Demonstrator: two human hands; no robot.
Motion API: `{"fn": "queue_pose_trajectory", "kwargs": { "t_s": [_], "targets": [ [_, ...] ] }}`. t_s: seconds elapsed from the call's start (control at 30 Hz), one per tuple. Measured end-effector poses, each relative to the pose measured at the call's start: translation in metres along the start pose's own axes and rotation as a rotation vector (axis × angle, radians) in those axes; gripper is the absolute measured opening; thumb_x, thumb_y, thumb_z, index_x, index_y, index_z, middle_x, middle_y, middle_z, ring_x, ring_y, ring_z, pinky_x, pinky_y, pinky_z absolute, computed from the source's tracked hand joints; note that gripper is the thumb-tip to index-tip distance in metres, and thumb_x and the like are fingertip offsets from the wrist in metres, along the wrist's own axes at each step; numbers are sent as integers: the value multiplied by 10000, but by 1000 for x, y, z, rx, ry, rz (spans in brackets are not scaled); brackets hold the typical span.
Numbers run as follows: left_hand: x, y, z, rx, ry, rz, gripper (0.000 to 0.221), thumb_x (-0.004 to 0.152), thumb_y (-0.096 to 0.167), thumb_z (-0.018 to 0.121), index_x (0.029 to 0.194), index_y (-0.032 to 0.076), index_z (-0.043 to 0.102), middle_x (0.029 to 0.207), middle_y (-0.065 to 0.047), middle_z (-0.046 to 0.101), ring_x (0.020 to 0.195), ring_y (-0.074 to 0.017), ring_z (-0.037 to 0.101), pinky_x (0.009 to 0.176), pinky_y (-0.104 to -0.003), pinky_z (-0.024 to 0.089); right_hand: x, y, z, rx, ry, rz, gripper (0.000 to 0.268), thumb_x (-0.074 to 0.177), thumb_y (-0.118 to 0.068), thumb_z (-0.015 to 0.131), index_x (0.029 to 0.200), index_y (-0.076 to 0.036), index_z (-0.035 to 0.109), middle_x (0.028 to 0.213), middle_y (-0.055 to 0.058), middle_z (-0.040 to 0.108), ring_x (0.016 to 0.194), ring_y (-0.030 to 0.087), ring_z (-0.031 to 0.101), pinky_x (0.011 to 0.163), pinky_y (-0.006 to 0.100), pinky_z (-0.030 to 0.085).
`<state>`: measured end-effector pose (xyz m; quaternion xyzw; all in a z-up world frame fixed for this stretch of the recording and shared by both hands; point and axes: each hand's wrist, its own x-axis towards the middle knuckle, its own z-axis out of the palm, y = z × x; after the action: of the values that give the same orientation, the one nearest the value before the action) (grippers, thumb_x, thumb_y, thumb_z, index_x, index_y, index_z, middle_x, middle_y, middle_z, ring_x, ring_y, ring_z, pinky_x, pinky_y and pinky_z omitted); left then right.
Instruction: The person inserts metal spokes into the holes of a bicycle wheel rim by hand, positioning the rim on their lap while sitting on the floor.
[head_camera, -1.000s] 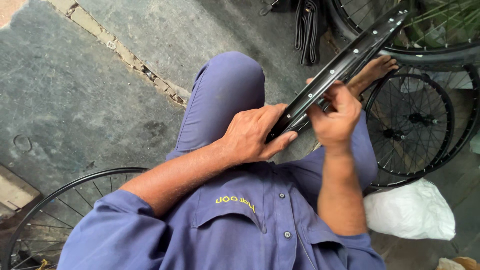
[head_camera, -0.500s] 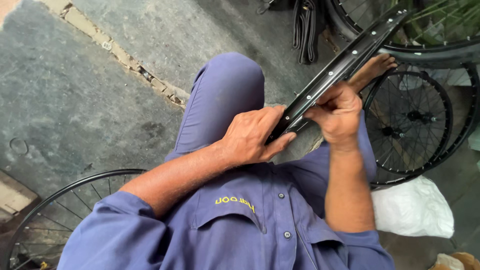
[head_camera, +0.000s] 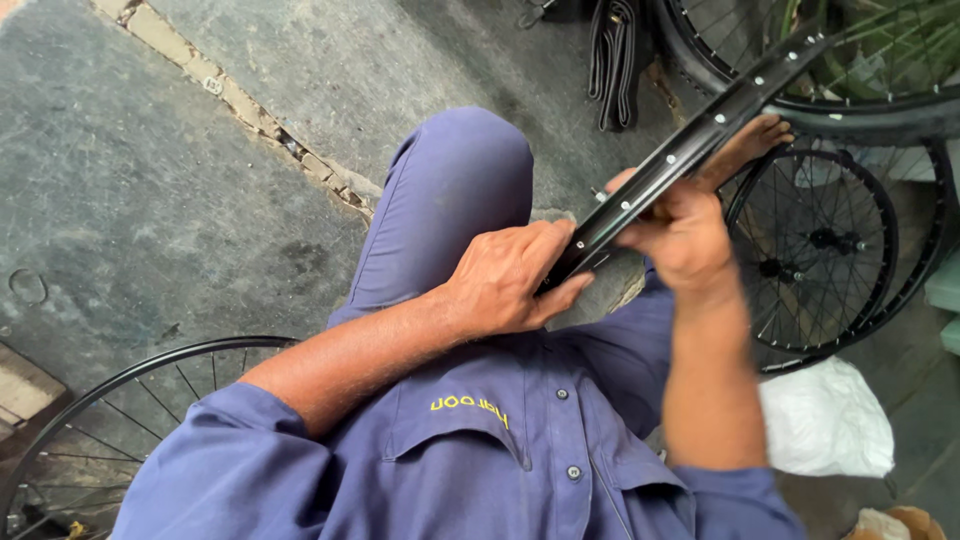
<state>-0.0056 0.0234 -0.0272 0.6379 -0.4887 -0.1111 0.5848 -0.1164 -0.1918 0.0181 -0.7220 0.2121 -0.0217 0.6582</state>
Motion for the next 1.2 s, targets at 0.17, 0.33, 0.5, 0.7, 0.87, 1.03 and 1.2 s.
{"fn": "queue_pose_trajectory", "kwargs": {
  "t_s": [0.17,0.33,0.5,0.7,0.87,1.03,1.2],
  "targets": [
    [1,0,2,2,-20,-5,449,923,278,784,1194,8,547,897,-137,608,780,-339,659,664,-432,534,6,20,50,-1104,703,-786,419,874,-78,976,909,-45,560,984,73,752,870,220,725,759,342,546],
    [0,1,2,-18,0,-3,449,929,284,776,1200,11,545,891,-122,609,779,-324,665,675,-425,543,-12,3,29,-315,272,-427,253,959,-37,843,1103,10,640,1201,180,729,1097,216,729,1030,331,600],
    [3,-1,1,-19,-36,9,455,921,287,786,1185,0,549,843,-117,589,728,-323,646,643,-425,527,4,-16,-10,163,-5,-50,410,838,-159,827,1194,-5,695,1116,144,748,1010,194,745,964,302,595],
    [3,-1,-2,21,-18,10,425,922,273,784,1163,10,551,847,-123,581,749,-327,650,651,-427,525,-5,0,17,-536,200,-205,396,843,-192,897,1099,4,668,1027,113,713,948,220,694,871,373,555],
    [5,2,-2,1,-8,12,491,903,271,781,1211,-29,544,857,-133,591,746,-330,647,652,-433,528,8,-11,36,-866,504,-487,312,849,-175,928,1016,-30,708,903,101,757,778,237,740,730,364,569],
    [4,0,0,17,-32,6,438,915,280,796,1161,14,551,863,-132,599,762,-330,650,663,-431,527,5,-1,36,-688,225,-419,282,1005,-129,694,1235,33,687,1016,113,766,960,245,772,891,376,607],
    [4,-1,-2,9,-42,-24,437,924,283,800,1172,22,552,870,-130,602,777,-333,652,674,-429,530,13,29,50,-850,537,-537,160,997,-93,749,1115,7,707,966,145,739,788,232,707,760,355,561]
  ]
}}
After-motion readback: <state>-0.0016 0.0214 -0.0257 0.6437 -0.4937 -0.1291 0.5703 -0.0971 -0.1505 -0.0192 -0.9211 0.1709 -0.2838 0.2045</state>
